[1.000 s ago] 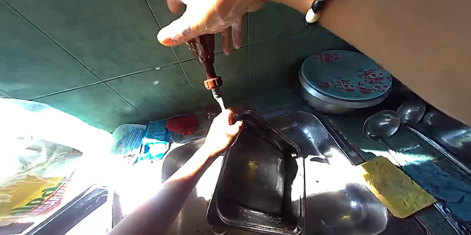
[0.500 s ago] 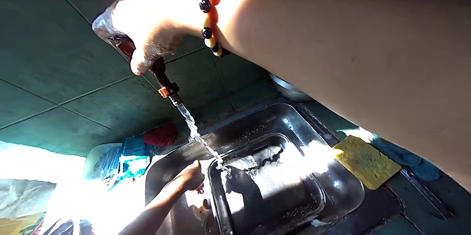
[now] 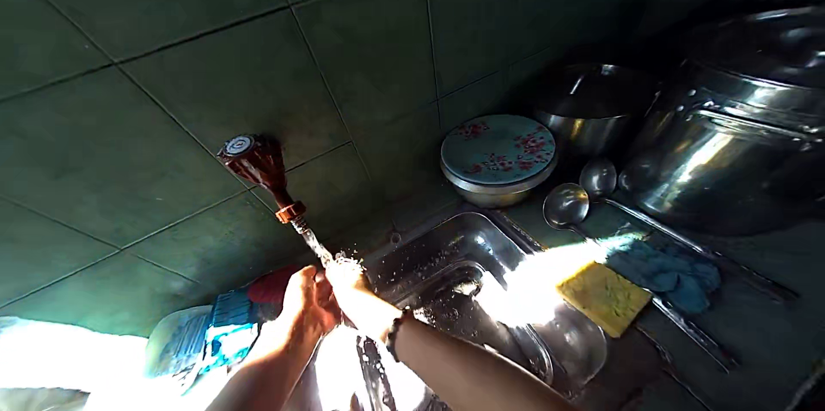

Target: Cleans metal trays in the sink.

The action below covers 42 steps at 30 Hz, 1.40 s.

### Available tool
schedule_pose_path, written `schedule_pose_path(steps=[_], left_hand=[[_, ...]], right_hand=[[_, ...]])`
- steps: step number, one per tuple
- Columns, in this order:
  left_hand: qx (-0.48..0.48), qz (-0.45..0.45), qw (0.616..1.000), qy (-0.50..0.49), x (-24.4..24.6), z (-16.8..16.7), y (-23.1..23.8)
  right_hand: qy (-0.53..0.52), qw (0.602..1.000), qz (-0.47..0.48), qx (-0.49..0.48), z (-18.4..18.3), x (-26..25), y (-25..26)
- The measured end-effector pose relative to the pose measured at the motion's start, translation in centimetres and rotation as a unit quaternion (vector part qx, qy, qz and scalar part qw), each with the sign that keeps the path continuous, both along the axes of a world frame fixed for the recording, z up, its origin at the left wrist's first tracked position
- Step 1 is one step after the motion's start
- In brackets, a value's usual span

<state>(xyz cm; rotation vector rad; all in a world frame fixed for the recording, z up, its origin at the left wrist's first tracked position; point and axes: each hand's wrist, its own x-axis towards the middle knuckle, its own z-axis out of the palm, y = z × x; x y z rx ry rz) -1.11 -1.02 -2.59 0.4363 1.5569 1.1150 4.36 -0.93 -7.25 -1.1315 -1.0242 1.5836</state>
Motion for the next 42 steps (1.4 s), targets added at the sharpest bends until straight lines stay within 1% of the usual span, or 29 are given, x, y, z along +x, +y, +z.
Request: schedule_pose_path(steps=[2, 3, 5, 6, 7, 9, 10, 11, 13, 14, 15, 16, 18, 19, 20, 21, 23, 25, 27, 28, 29, 30, 31, 32, 35, 36, 37, 40, 42], left_hand=[[-0.013, -0.004, 1.0, 0.012, 0.5, -0.3, -1.2], [-0.015, -0.006, 1.0, 0.01, 0.9, -0.1, -1.5], [-0.007, -0.045, 0.999, -0.012, 1.2, 0.3, -1.0], [0.005, -0.095, 0.995, -0.03, 0.8, 0.5, -0.3], [0.018, -0.141, 0.989, -0.042, 0.4, 0.8, 0.4], [0.024, -0.176, 0.984, -0.028, 0.4, 2.0, 1.2], [0.025, -0.183, 0.983, -0.003, 0.4, 2.3, 1.3], [0.036, -0.186, 0.982, 0.013, 0.4, 2.5, 1.3], [0.059, -0.165, 0.983, 0.058, 0.1, 2.1, 0.8], [0.062, -0.155, 0.982, 0.085, -0.2, 1.5, 0.6], [0.053, -0.143, 0.982, 0.111, -0.2, 1.0, 0.3], [0.036, -0.144, 0.981, 0.128, 0.0, 0.5, -0.3], [0.0, -0.145, 0.981, 0.125, 1.3, -1.3, -1.8], [-0.03, -0.158, 0.981, 0.105, 2.2, -1.9, -2.8], [-0.064, -0.198, 0.975, 0.076, 3.0, -2.0, -4.0], [-0.089, -0.238, 0.967, 0.021, 3.4, -2.0, -5.1], [-0.087, -0.307, 0.945, -0.068, 4.3, -2.2, -6.7], [-0.05, -0.321, 0.933, -0.151, 4.7, -2.1, -6.8], [-0.007, -0.28, 0.939, -0.2, 3.4, -1.5, -5.1], [0.005, -0.253, 0.953, -0.169, 1.9, -0.6, -4.1], [0.016, -0.246, 0.964, -0.098, -0.4, 0.2, -3.1], [0.024, -0.261, 0.965, 0.01, -3.2, 1.1, -2.2], [0.023, -0.295, 0.948, 0.116, -6.4, 2.0, -1.4], [0.012, -0.341, 0.918, 0.203, -9.6, 3.2, -0.8], [-0.036, -0.429, 0.821, 0.375, -16.6, 6.4, 0.0], [-0.05, -0.444, 0.798, 0.404, -18.5, 7.1, 0.1], [-0.062, -0.446, 0.79, 0.416, -20.2, 7.6, 0.3], [-0.087, -0.387, 0.813, 0.425, -25.2, 7.8, 1.1], [-0.101, -0.345, 0.826, 0.435, -28.9, 5.6, 2.3]], right_hand=[[-0.146, 0.978, 0.09, 0.119, -0.8, 1.0, -1.0], [-0.228, 0.949, 0.141, 0.165, -0.6, 2.1, -1.3], [-0.359, 0.885, 0.216, 0.203, 1.1, 5.1, -2.3], [-0.416, 0.849, 0.229, 0.231, 1.7, 6.9, -2.9], [-0.461, 0.822, 0.215, 0.256, 1.7, 9.1, -3.7], [-0.541, 0.78, 0.124, 0.29, 0.2, 14.5, -5.7], [-0.583, 0.76, 0.083, 0.273, -0.6, 17.6, -6.6], [-0.636, 0.736, 0.061, 0.221, -1.1, 20.7, -7.6], [-0.736, 0.671, 0.083, 0.03, -1.9, 26.3, -9.5], [-0.752, 0.65, 0.102, -0.037, -2.9, 28.7, -10.2], [-0.754, 0.643, 0.113, -0.074, -3.5, 30.3, -10.9], [-0.747, 0.65, 0.114, -0.084, -3.6, 30.8, -11.5], [-0.715, 0.687, 0.109, -0.062, -3.0, 29.8, -12.1], [-0.688, 0.718, 0.101, -0.034, -2.4, 28.4, -12.0], [-0.646, 0.759, 0.08, 0.002, -1.9, 26.4, -11.7], [-0.588, 0.807, 0.052, 0.028, -1.2, 23.8, -10.9], [-0.438, 0.897, -0.005, 0.068, 0.3, 17.7, -8.5], [-0.295, 0.953, -0.008, 0.067, 2.3, 11.7, -5.8], [-0.169, 0.985, -0.004, 0.02, 4.4, 7.5, -3.0], [-0.1, 0.995, -0.011, 0.002, 4.4, 6.1, -1.4], [-0.03, 0.999, 0.011, -0.014, 4.3, 5.3, 0.1], [0.012, 0.999, 0.041, -0.034, 4.2, 4.9, 1.2], [0.021, 0.996, 0.063, -0.055, 4.4, 4.5, 2.1], [0.008, 0.994, 0.086, -0.064, 4.7, 4.1, 2.7], [-0.049, 0.985, 0.159, -0.045, 5.5, 2.8, 3.0], [-0.065, 0.983, 0.168, -0.025, 5.5, 2.3, 2.9], [-0.07, 0.983, 0.169, -0.01, 5.4, 1.7, 2.8], [-0.05, 0.986, 0.156, -0.014, 5.6, 1.3, 2.3], [-0.059, 0.985, 0.159, -0.019, 5.0, 2.3, 2.1]])
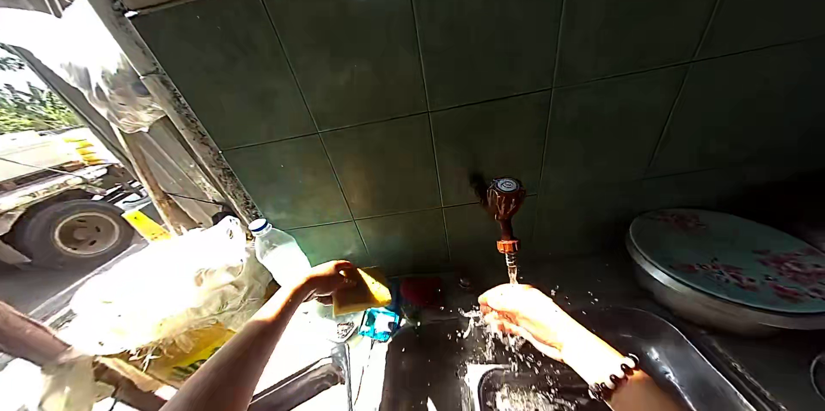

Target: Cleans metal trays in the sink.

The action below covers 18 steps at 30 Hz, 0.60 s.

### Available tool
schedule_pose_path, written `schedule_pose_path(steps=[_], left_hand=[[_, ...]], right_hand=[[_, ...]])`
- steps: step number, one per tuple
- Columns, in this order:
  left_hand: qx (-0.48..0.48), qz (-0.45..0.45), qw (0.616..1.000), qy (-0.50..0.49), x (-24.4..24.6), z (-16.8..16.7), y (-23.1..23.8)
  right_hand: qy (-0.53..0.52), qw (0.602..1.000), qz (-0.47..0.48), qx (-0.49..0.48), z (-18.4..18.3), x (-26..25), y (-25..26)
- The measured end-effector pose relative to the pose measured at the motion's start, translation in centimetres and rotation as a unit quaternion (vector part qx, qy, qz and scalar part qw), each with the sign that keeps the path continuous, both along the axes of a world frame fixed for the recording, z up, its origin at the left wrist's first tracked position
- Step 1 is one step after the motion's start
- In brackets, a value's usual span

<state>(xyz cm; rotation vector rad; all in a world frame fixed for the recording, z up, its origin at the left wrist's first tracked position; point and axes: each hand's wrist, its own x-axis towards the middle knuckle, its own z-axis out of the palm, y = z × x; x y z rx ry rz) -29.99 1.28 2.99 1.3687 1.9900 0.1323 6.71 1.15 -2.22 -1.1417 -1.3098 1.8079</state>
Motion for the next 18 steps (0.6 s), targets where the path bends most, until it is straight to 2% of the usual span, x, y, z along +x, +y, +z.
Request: schedule_pose_path(steps=[2, 4, 5, 8, 10, 13, 15, 18], left_hand=[[0.01, -0.015, 0.996, 0.09, -3.8, -4.1, 1.0], [0.043, -0.059, 0.974, 0.216, -7.0, -8.9, 1.4], [0.057, -0.071, 0.968, 0.232, -7.2, -10.6, 1.2], [-0.015, -0.078, 0.983, 0.165, -3.8, -10.6, 0.6], [-0.025, -0.083, 0.987, 0.136, -4.2, -12.3, 1.1], [-0.027, -0.085, 0.985, 0.147, -5.8, -14.0, 2.9], [-0.027, -0.075, 0.983, 0.164, -6.4, -15.0, 3.4], [0.009, -0.056, 0.985, 0.162, -7.4, -16.2, 4.2]], right_hand=[[-0.045, 0.999, -0.007, 0.0, -0.7, 1.2, -0.4], [-0.091, 0.995, -0.035, 0.002, -1.1, 2.2, -0.8], [-0.107, 0.993, -0.043, -0.009, -1.2, 2.7, -1.1], [-0.101, 0.989, -0.085, -0.059, -1.0, 3.1, -2.0], [-0.052, 0.986, -0.127, -0.091, -1.0, 2.6, -2.6], [0.001, 0.979, -0.168, -0.113, -1.1, 1.4, -2.8], [-0.029, 0.987, -0.131, -0.087, -2.1, 1.3, -3.1], [-0.091, 0.995, -0.02, -0.027, -3.7, 1.0, -3.8]])
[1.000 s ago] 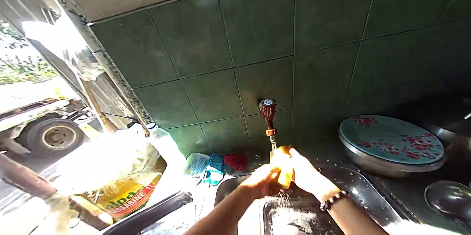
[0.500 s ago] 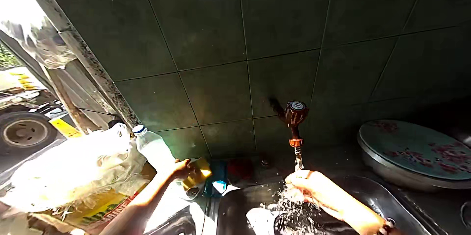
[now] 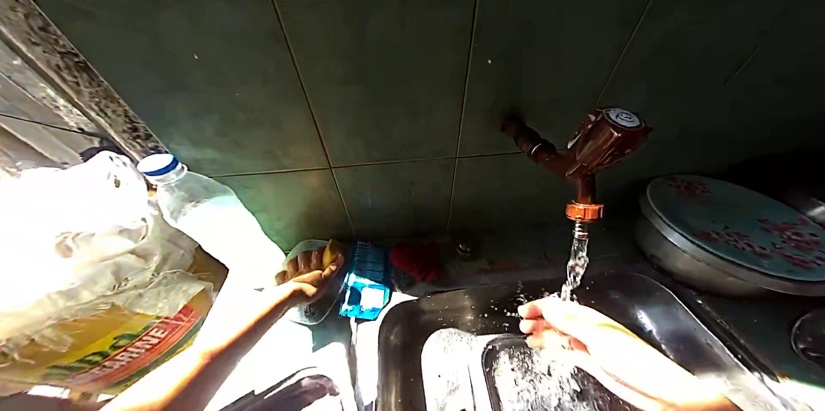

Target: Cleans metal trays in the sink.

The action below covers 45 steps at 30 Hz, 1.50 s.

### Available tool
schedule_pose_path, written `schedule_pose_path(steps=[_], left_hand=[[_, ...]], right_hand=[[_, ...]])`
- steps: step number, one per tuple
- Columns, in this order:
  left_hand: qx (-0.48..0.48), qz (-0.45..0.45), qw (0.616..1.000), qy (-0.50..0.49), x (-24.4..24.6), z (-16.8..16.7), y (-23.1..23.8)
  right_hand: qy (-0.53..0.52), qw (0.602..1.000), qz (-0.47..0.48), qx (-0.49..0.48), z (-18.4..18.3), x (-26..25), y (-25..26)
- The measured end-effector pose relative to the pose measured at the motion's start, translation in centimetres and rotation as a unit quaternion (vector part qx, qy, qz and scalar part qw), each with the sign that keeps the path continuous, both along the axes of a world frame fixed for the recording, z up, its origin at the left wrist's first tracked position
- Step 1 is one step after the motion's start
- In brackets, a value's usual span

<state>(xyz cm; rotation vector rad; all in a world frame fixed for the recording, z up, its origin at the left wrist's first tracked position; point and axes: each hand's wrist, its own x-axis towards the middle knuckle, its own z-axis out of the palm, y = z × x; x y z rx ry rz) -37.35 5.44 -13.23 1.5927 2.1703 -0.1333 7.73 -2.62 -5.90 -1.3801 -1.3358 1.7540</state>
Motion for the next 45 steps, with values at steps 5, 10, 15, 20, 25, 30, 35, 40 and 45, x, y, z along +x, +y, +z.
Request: schedule_pose_path(steps=[5, 10, 15, 20, 25, 30, 35, 40, 45], left_hand=[[0.031, 0.024, 0.999, 0.017, 1.0, 2.3, 0.6], [0.002, 0.02, 1.0, -0.016, 0.3, 2.6, 0.5], [0.005, -0.001, 0.995, -0.104, 2.0, 11.0, 0.5], [0.134, 0.092, 0.876, -0.454, 11.5, 17.6, -3.6], [0.14, 0.162, 0.747, -0.629, 24.3, 13.3, -5.5], [0.103, 0.177, 0.813, -0.545, 33.8, 10.7, -6.5], [0.157, 0.154, 0.898, -0.382, 36.8, 9.2, -7.9], [0.031, -0.064, 0.997, -0.013, 36.4, 7.6, -9.5], [0.073, -0.058, 0.995, -0.015, 36.3, 8.3, -11.7]], right_hand=[[0.034, 0.998, -0.026, -0.045, 0.4, -2.0, -0.2], [0.048, 0.993, -0.1, -0.04, 0.8, -1.0, 1.0], [0.27, 0.922, -0.227, -0.157, 4.0, -0.3, 2.4], [0.14, 0.933, -0.33, -0.014, 8.8, -2.2, 0.7], [-0.083, 0.82, -0.307, 0.476, 14.1, -2.9, 1.7], [-0.286, 0.783, 0.092, 0.544, 17.8, -0.9, 7.7], [-0.44, 0.748, 0.073, 0.491, 18.9, -2.7, 6.4], [-0.509, 0.713, -0.046, 0.48, 16.3, -6.4, 8.5], [-0.446, 0.68, -0.15, 0.563, 15.3, -5.9, 11.5]])
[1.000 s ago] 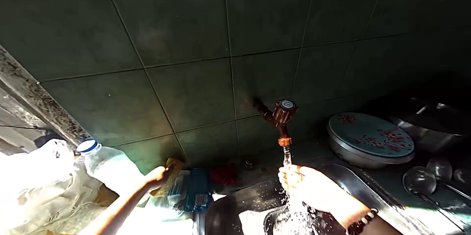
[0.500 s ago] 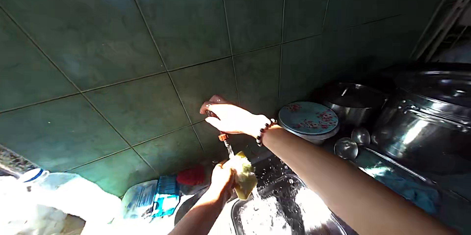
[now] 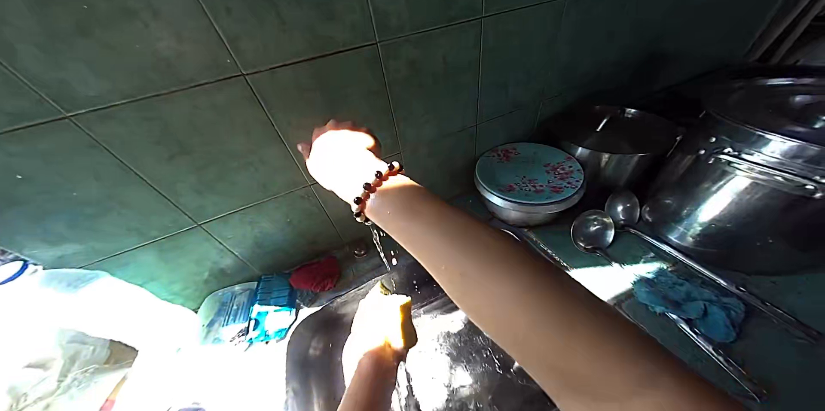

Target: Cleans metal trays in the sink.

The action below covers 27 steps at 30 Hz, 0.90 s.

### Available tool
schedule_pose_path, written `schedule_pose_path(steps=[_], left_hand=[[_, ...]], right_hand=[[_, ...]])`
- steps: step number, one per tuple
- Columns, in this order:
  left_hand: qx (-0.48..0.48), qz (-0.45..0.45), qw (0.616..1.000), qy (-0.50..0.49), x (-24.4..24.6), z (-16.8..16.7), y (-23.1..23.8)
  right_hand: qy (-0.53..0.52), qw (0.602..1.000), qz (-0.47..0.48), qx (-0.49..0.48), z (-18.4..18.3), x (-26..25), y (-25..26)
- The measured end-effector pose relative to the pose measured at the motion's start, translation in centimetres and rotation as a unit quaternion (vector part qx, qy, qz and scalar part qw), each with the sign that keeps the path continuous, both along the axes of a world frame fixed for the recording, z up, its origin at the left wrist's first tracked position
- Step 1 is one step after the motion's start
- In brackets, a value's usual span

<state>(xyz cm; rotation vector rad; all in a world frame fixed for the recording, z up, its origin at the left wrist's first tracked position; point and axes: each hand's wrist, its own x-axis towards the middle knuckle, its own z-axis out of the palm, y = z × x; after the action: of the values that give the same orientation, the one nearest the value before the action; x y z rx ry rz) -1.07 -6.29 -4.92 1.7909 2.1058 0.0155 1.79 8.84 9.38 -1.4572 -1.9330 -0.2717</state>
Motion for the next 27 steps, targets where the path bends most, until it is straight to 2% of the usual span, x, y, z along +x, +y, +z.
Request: schedule_pose_path(steps=[1, 2, 3, 4, 5, 6, 7, 8, 9, 10, 11, 12, 13, 14, 15, 16, 18, 20, 21, 23, 25, 27], left_hand=[[-0.014, 0.0, 1.0, -0.013, -0.1, 0.4, -0.1], [-0.032, 0.02, 0.998, -0.056, -0.1, 0.6, 0.0], [-0.042, 0.067, 0.987, -0.14, -0.3, 0.3, 0.0], [-0.024, 0.152, 0.947, -0.284, -0.5, -0.3, 0.2], [0.005, 0.251, 0.853, -0.457, -0.6, -0.6, 0.7], [0.033, 0.33, 0.742, -0.583, -0.5, -0.6, 1.3], [0.054, 0.371, 0.663, -0.648, -0.5, -0.5, 1.8], [0.07, 0.387, 0.624, -0.675, -0.4, -0.2, 2.0], [0.083, 0.385, 0.629, -0.67, -0.1, 0.1, 2.1], [0.091, 0.377, 0.662, -0.642, 0.5, 0.5, 2.2], [0.088, 0.36, 0.716, -0.592, 1.3, 0.7, 2.1], [0.069, 0.324, 0.79, -0.516, 1.9, 0.6, 1.7], [0.031, 0.27, 0.874, -0.403, 2.2, 0.2, 1.1], [0.006, 0.222, 0.938, -0.267, 2.2, -1.2, 0.8], [0.013, 0.189, 0.97, -0.153, 2.1, -2.9, 0.4], [0.023, 0.174, 0.98, -0.096, 2.0, -4.4, -0.3], [-0.009, 0.174, 0.979, -0.108, 1.0, -7.2, -2.1], [-0.107, 0.174, 0.958, -0.2, -0.7, -10.1, -4.2], [-0.145, 0.164, 0.945, -0.241, -1.9, -11.9, -5.2], [-0.189, 0.112, 0.953, -0.21, -3.9, -13.8, -6.2], [-0.203, 0.082, 0.962, -0.163, -4.0, -11.9, -5.6], [-0.18, 0.063, 0.964, -0.186, -3.1, -7.2, -4.9]], right_hand=[[0.029, 0.987, 0.029, -0.154, 3.3, 1.0, -2.6], [0.065, 0.968, 0.052, -0.236, 5.0, 2.0, -3.9], [0.106, 0.957, 0.065, -0.263, 5.3, 2.8, -4.5], [0.147, 0.949, 0.077, -0.268, 4.8, 3.5, -4.8], [0.189, 0.939, 0.098, -0.27, 4.1, 4.1, -4.8], [0.234, 0.923, 0.127, -0.278, 3.1, 4.6, -4.9], [0.28, 0.902, 0.153, -0.29, 1.3, 5.1, -5.4], [0.325, 0.879, 0.172, -0.303, -1.2, 5.8, -6.3], [0.361, 0.855, 0.182, -0.324, -4.2, 6.6, -7.5], [0.399, 0.824, 0.188, -0.355, -7.7, 7.3, -9.0], [0.443, 0.773, 0.197, -0.409, -11.1, 8.0, -10.8], [0.491, 0.7, 0.205, -0.477, -14.0, 8.6, -12.4], [0.548, 0.63, 0.191, -0.515, -16.5, 9.0, -13.7], [0.609, 0.562, 0.176, -0.532, -18.7, 9.4, -14.7], [0.649, 0.515, 0.168, -0.533, -20.2, 10.0, -15.6], [0.672, 0.493, 0.163, -0.529, -21.3, 10.8, -16.3], [0.687, 0.506, 0.092, -0.513, -22.1, 12.5, -17.6], [0.684, 0.542, -0.007, -0.488, -22.2, 14.7, -18.5], [0.668, 0.57, -0.041, -0.476, -22.7, 15.9, -18.5], [0.594, 0.651, -0.088, -0.463, -23.3, 17.9, -18.4], [0.492, 0.729, -0.125, -0.458, -21.9, 19.3, -18.5], [0.477, 0.745, -0.146, -0.444, -21.1, 20.3, -18.9]])
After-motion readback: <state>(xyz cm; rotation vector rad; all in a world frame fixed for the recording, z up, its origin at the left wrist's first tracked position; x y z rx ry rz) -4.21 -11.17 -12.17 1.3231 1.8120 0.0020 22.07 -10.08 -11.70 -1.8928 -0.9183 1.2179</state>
